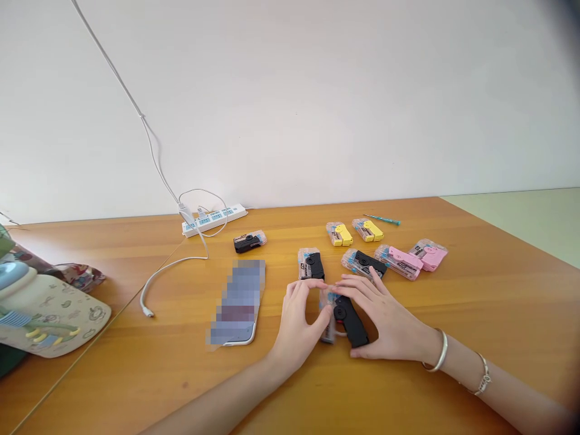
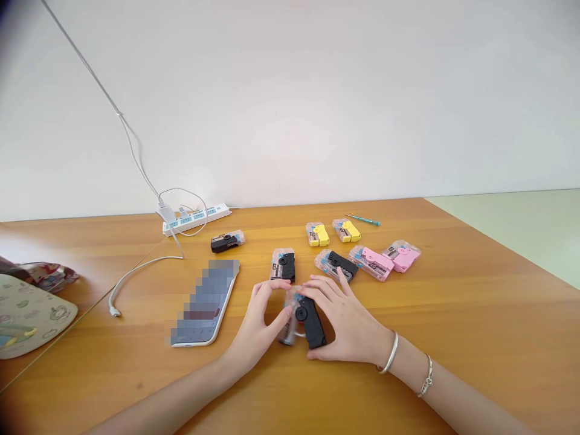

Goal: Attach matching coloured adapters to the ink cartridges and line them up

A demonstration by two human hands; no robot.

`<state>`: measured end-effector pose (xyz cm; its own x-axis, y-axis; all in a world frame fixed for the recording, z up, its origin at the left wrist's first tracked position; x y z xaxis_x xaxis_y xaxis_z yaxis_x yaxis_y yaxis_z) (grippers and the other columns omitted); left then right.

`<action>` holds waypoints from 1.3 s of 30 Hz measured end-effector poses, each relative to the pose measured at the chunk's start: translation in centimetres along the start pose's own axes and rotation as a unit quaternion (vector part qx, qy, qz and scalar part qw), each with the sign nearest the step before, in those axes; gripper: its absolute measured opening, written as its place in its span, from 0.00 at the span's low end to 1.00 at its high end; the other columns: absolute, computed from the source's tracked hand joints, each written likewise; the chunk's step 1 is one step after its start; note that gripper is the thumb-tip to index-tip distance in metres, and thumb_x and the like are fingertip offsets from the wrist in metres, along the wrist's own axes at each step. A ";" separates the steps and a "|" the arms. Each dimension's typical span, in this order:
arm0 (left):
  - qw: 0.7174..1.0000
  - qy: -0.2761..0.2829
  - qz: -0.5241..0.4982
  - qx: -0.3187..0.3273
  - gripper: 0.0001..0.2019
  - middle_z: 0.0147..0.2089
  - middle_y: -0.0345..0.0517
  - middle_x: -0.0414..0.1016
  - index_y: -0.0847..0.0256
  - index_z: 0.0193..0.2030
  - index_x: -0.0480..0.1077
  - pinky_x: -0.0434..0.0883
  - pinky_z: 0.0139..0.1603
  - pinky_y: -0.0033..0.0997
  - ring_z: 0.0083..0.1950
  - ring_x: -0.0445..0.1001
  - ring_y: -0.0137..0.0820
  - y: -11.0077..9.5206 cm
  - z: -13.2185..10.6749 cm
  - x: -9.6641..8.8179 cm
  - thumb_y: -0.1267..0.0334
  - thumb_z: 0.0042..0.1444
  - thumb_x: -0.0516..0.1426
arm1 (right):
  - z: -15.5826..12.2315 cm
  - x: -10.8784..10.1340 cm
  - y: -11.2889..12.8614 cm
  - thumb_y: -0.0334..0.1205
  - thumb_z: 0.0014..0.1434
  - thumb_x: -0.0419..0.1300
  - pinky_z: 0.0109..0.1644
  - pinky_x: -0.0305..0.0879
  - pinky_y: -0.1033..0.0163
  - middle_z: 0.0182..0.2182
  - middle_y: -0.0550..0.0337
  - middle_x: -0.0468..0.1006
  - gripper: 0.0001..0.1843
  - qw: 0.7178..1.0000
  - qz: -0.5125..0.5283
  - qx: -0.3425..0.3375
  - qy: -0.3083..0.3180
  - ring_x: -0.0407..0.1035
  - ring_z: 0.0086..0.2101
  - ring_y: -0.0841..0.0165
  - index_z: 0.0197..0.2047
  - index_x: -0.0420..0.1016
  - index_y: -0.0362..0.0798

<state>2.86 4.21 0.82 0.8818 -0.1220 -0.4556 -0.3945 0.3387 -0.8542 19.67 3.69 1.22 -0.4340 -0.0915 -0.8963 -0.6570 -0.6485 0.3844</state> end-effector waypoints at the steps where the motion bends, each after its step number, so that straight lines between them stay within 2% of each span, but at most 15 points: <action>1: 1.000 0.005 -0.001 0.006 0.13 0.52 0.46 0.67 0.56 0.47 0.64 0.58 0.60 0.44 0.59 0.59 0.38 0.0 0.0 0.1 0.69 0.55 0.53 | 0.0 -0.1 0.2 0.51 0.44 0.65 0.64 0.27 0.35 0.56 0.49 0.64 0.42 1.000 -0.006 -0.004 -0.021 0.52 0.60 0.52 0.60 0.55 0.51; 5: 0.999 0.032 -0.010 0.015 0.12 0.55 0.47 0.63 0.56 0.48 0.63 0.56 0.62 0.41 0.62 0.56 0.37 0.1 0.3 0.4 0.69 0.57 0.52 | -0.1 -0.1 0.7 0.38 0.49 0.60 0.65 0.38 0.40 0.56 0.48 0.63 0.33 0.998 0.007 -0.010 -0.056 0.55 0.59 0.57 0.58 0.55 0.50; 8: 0.999 0.043 -0.018 0.010 0.13 0.54 0.47 0.64 0.56 0.50 0.62 0.57 0.61 0.40 0.60 0.58 0.36 0.2 0.3 0.5 0.69 0.57 0.52 | -0.1 -0.1 0.5 0.32 0.53 0.55 0.63 0.47 0.43 0.52 0.50 0.67 0.28 0.996 0.025 -0.025 -0.081 0.62 0.54 0.61 0.56 0.55 0.51; 11: 0.999 0.048 -0.025 0.007 0.15 0.53 0.47 0.64 0.56 0.51 0.61 0.59 0.59 0.39 0.58 0.60 0.36 0.3 0.1 0.6 0.69 0.57 0.52 | -0.2 -0.2 -0.2 0.30 0.56 0.52 0.56 0.61 0.50 0.48 0.53 0.72 0.21 0.991 0.039 -0.026 -0.122 0.66 0.50 0.63 0.53 0.58 0.52; 13: 0.998 0.049 -0.025 0.001 0.16 0.54 0.48 0.64 0.56 0.52 0.60 0.60 0.59 0.39 0.58 0.61 0.37 0.4 0.0 0.7 0.67 0.57 0.52 | -0.4 -0.2 -0.6 0.30 0.56 0.52 0.52 0.66 0.54 0.50 0.52 0.72 0.18 0.987 0.058 -0.022 -0.148 0.67 0.50 0.64 0.50 0.60 0.52; 18: 0.996 0.072 -0.054 -0.030 0.25 0.58 0.50 0.62 0.55 0.61 0.51 0.61 0.57 0.39 0.58 0.63 0.37 0.6 -0.1 1.0 0.65 0.57 0.53 | -0.7 -0.8 -0.2 0.31 0.56 0.53 0.51 0.68 0.57 0.51 0.51 0.74 0.15 0.977 0.051 -0.056 -0.199 0.69 0.51 0.64 0.47 0.62 0.51; 21: 0.995 0.066 -0.062 -0.047 0.26 0.53 0.48 0.67 0.57 0.59 0.53 0.65 0.53 0.38 0.52 0.68 0.36 0.4 0.0 0.9 0.65 0.54 0.55 | -0.6 -1.1 0.2 0.31 0.55 0.54 0.49 0.69 0.57 0.48 0.51 0.76 0.13 0.976 -0.004 -0.074 -0.205 0.71 0.48 0.64 0.45 0.63 0.51; 24: 0.994 0.063 -0.066 -0.054 0.24 0.48 0.46 0.70 0.57 0.56 0.55 0.68 0.46 0.34 0.43 0.71 0.33 0.2 0.0 0.8 0.65 0.52 0.56 | -0.4 -1.1 0.4 0.31 0.55 0.53 0.46 0.70 0.55 0.44 0.52 0.77 0.15 0.978 -0.078 -0.079 -0.177 0.72 0.45 0.62 0.46 0.63 0.50; 28: 0.995 0.082 -0.039 -0.045 0.23 0.45 0.44 0.70 0.55 0.55 0.55 0.68 0.42 0.32 0.41 0.70 0.34 0.3 -0.2 1.0 0.64 0.53 0.56 | -0.2 -0.7 0.5 0.32 0.56 0.52 0.39 0.70 0.57 0.40 0.52 0.79 0.18 0.978 -0.147 -0.082 -0.124 0.74 0.37 0.62 0.51 0.62 0.46; 31: 0.994 0.093 -0.026 -0.051 0.22 0.40 0.41 0.71 0.53 0.54 0.55 0.68 0.37 0.31 0.36 0.70 0.32 0.5 -0.4 1.1 0.63 0.54 0.55 | -0.3 -0.6 0.7 0.35 0.58 0.52 0.36 0.69 0.58 0.39 0.52 0.80 0.17 0.969 -0.194 -0.088 -0.122 0.75 0.34 0.63 0.52 0.63 0.45; 35: 0.992 0.099 -0.039 -0.065 0.19 0.35 0.39 0.69 0.53 0.54 0.55 0.66 0.33 0.29 0.31 0.67 0.30 0.6 -0.4 1.2 0.61 0.56 0.54 | -0.4 -0.6 0.7 0.37 0.60 0.50 0.32 0.68 0.61 0.38 0.52 0.81 0.14 0.966 -0.214 -0.058 -0.132 0.76 0.32 0.63 0.50 0.65 0.45; 39: 0.982 0.106 -0.133 -0.083 0.18 0.37 0.40 0.67 0.55 0.55 0.54 0.67 0.32 0.27 0.30 0.66 0.27 0.3 -0.2 1.1 0.60 0.58 0.52 | -0.4 -0.5 0.4 0.37 0.61 0.48 0.29 0.68 0.62 0.35 0.53 0.81 0.16 0.971 -0.198 -0.003 -0.135 0.76 0.30 0.63 0.52 0.62 0.44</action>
<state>3.62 3.96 0.02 0.8928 -0.3829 -0.2373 -0.2096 0.1133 -0.9712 19.85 3.17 1.77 -0.2941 0.3659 -0.8830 -0.8024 -0.5964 0.0202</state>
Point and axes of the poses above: each hand's wrist, its own z-axis towards the middle knuckle, its own x-axis out of the palm, y = z × x, the point moved 4 cm from there along z, towards the middle knuckle
